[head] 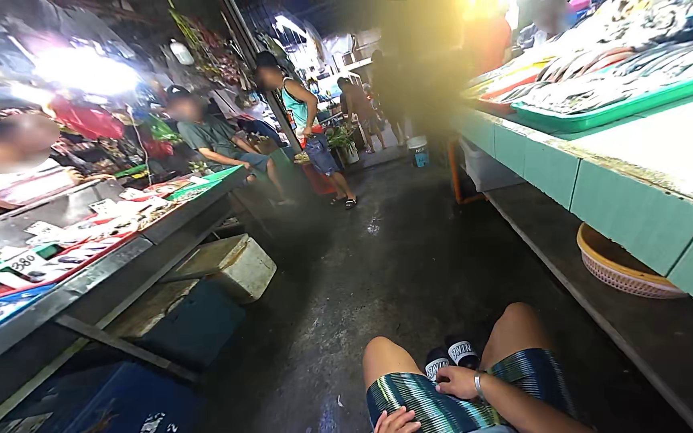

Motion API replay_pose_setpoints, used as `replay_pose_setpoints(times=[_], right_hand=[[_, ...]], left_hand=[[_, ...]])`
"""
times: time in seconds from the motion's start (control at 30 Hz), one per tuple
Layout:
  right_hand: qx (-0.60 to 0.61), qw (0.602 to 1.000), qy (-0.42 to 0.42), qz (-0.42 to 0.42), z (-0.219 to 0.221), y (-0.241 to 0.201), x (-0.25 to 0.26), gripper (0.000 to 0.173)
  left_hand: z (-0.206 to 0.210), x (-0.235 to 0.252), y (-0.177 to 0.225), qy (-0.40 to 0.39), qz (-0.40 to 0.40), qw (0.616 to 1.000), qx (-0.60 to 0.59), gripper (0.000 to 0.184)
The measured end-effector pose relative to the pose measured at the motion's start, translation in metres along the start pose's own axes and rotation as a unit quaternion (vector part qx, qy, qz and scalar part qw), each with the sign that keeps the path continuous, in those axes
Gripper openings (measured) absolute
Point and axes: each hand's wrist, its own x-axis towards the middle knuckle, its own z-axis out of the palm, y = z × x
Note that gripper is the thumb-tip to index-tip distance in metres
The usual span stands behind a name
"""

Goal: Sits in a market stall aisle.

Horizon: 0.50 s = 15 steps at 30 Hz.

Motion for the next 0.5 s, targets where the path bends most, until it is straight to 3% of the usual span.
replay_pose_setpoints(times=[0.5], right_hand=[[0.012, 1.0, -0.011, 0.005, 0.002, -0.01, 0.005, 0.049]], left_hand=[[-0.005, -0.006, 0.002, 0.015, -0.017, 1.0, 0.008, 0.046]])
